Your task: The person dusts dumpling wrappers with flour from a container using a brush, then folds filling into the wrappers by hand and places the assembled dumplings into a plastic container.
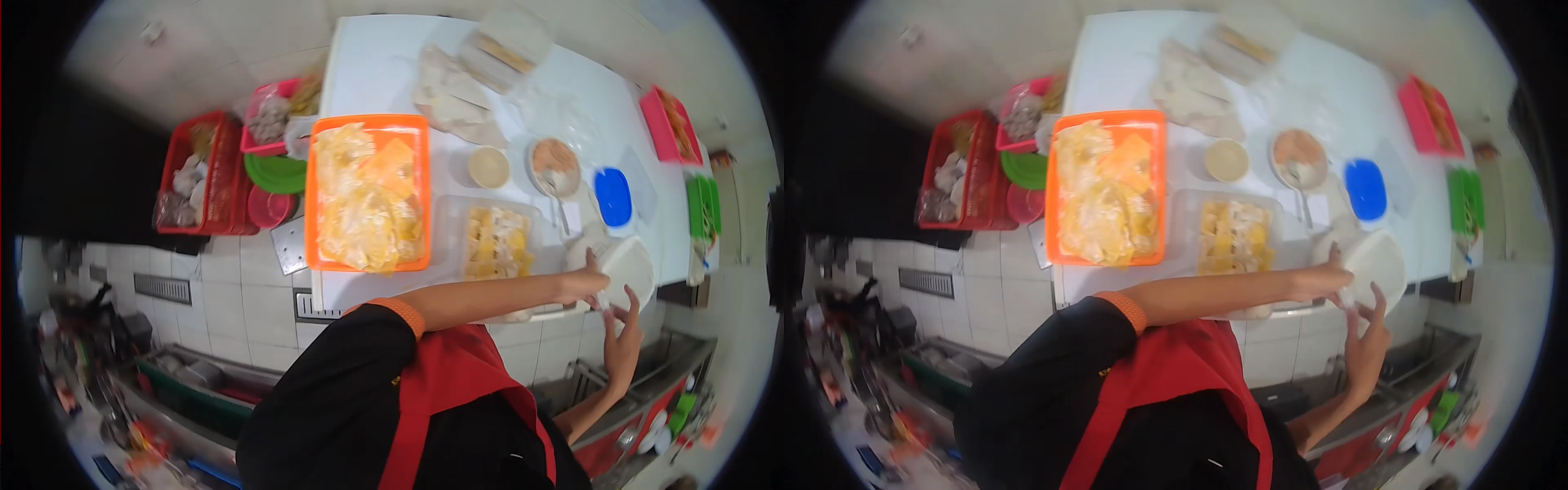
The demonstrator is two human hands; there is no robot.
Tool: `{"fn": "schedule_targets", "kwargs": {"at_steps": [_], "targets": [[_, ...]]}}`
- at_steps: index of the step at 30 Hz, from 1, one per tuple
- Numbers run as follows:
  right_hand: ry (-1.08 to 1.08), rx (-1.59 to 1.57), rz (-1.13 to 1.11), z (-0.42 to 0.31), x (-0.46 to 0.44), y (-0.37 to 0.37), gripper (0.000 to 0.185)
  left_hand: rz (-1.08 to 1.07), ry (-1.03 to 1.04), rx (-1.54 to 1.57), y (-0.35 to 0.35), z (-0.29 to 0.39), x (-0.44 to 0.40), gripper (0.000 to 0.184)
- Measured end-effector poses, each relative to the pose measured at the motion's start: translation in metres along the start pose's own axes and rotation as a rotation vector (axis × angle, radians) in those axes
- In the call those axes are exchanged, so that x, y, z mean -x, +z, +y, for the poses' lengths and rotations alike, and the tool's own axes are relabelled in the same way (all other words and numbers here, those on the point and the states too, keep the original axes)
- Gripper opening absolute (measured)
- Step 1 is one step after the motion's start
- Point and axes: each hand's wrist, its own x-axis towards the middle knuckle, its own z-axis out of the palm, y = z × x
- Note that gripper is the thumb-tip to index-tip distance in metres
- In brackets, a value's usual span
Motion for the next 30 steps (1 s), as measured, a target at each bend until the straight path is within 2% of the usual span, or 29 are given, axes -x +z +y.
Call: {"fn": "schedule_targets", "kwargs": {"at_steps": [2, 3, 4, 5, 6, 7, 8, 9, 10, 11, 12, 13, 15, 19, 21, 23, 25, 27, 28, 29, 30], "targets": [[-0.2, 0.041, 0.024, 0.003, -0.003, 0.014, 0.07, -0.019, -0.011, 0.027, -0.004, 0.011, -0.001, 0.11], [-0.213, 0.032, 0.019, 0.007, -0.011, 0.023, 0.07, -0.069, -0.054, 0.049, -0.001, 0.023, 0.008, 0.109], [-0.12, 0.044, 0.082, 0.017, -0.022, 0.031, 0.075, -0.006, -0.084, -0.076, -0.004, 0.035, 0.018, 0.083], [-0.026, 0.055, 0.149, 0.021, -0.032, 0.035, 0.081, 0.0, -0.078, -0.082, -0.019, 0.044, 0.027, 0.083], [0.014, -0.076, 0.166, 0.024, -0.036, 0.036, 0.083, 0.067, 0.116, -0.347, -0.034, 0.052, 0.037, 0.06], [0.016, -0.077, 0.162, 0.024, -0.036, 0.036, 0.083, 0.131, 0.306, -0.608, -0.048, 0.059, 0.05, 0.04], [0.051, -0.052, 0.22, 0.021, -0.038, 0.036, 0.082, 0.364, 0.627, -0.78, -0.058, 0.075, 0.077, 0.018], [0.087, -0.027, 0.279, 0.019, -0.04, 0.037, 0.082, 0.463, 0.669, -0.807, -0.084, 0.092, 0.1, 0.018], [0.092, -0.033, 0.283, 0.014, -0.04, 0.036, 0.082, 0.719, 0.647, -0.854, -0.1, 0.108, 0.13, 0.021], [0.01, 0.112, 0.353, 0.006, -0.037, 0.034, 0.078, 1.033, 0.542, -0.843, -0.121, 0.124, 0.153, 0.019], [-0.071, 0.259, 0.417, -0.001, -0.033, 0.033, 0.075, 1.267, 0.571, -1.128, -0.137, 0.135, 0.181, 0.018], [-0.063, 0.259, 0.417, -0.005, -0.033, 0.034, 0.075, 1.375, 0.594, -1.232, -0.164, 0.133, 0.203, 0.02], [-0.164, -0.011, 0.494, -0.018, -0.04, 0.036, 0.065, 1.594, 0.034, -1.587, -0.188, 0.143, 0.225, 0.033], [-0.155, -0.205, 0.468, -0.052, -0.054, 0.059, 0.051, 1.448, -0.08, -1.521, -0.208, 0.127, 0.217, 0.044], [-0.253, -0.209, 0.399, -0.075, -0.056, 0.069, 0.049, 1.541, 0.056, -1.607, -0.207, 0.124, 0.212, 0.046], [-0.295, -0.261, 0.35, -0.098, -0.052, 0.086, 0.046, 1.555, 0.074, -1.63, -0.205, 0.125, 0.211, 0.045], [-0.402, -0.354, 0.192, -0.124, -0.044, 0.102, 0.042, 1.573, 0.088, -1.656, -0.198, 0.13, 0.218, 0.044], [-0.416, -0.563, -0.025, -0.148, -0.04, 0.116, 0.04, 1.502, 0.279, -1.477, -0.174, 0.141, 0.228, 0.045], [-0.425, -0.667, -0.136, -0.15, -0.045, 0.135, 0.044, 1.485, 0.277, -1.481, -0.154, 0.145, 0.23, 0.045], [-0.433, -0.771, -0.246, -0.151, -0.051, 0.152, 0.049, 1.339, 0.328, -1.362, -0.129, 0.148, 0.233, 0.046], [-0.422, -0.766, -0.238, -0.164, -0.053, 0.156, 0.049, 1.194, 0.375, -1.24, -0.111, 0.148, 0.235, 0.047]]}}
